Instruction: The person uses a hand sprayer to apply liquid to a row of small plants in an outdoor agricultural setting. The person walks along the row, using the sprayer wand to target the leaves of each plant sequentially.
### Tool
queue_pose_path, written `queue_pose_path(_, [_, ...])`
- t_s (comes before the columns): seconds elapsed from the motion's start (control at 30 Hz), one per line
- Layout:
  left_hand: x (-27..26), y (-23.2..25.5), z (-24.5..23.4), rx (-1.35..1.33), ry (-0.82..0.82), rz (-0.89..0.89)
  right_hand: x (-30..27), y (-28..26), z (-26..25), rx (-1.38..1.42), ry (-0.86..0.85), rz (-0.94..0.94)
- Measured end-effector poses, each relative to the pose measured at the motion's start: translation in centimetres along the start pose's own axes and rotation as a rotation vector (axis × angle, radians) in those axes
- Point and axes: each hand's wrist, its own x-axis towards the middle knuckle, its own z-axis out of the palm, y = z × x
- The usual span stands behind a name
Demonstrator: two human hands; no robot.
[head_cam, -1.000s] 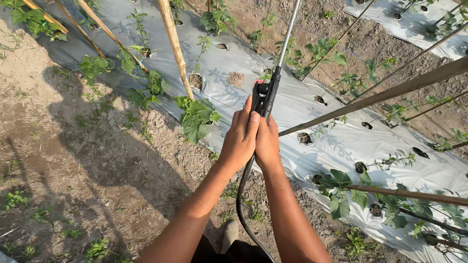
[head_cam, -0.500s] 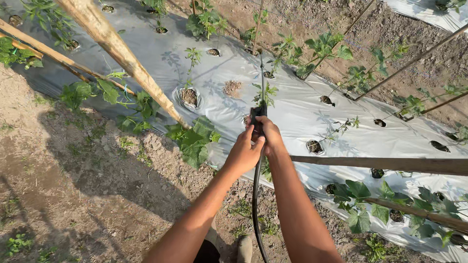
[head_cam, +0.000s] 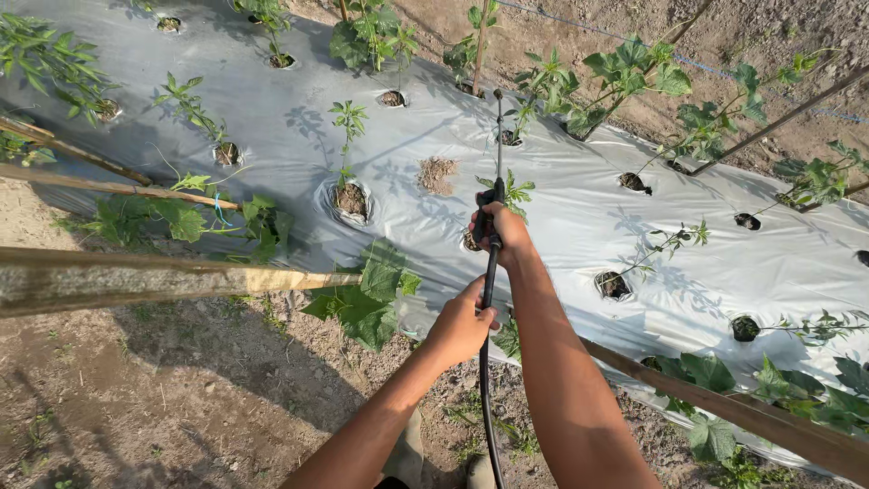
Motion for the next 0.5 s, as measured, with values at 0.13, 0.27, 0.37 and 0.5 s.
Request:
queue_pose_path(0.13, [1.6,-0.3,-0.1,-0.006,-0.005,-0.014,1.9,-0.5,-0.5,-0.004,0.019,0.021])
queue_pose_path(0.27, [1.8,0.1,0.4,0.192,-0.002,0.023,3.1,-1.4,-1.7,-0.055,0.058,-0.009])
queue_pose_path(0.37, [1.8,0.5,0.8,0.152,-0.034,-0.006,3.6,-2.6,-2.2,-0.152,0.069,0.009])
queue_pose_path(0.5, [1.4,0.8,0.9,0.137,-0.102,-0.015,3.4,-4.3,-3.0,-0.282,0.024,0.056])
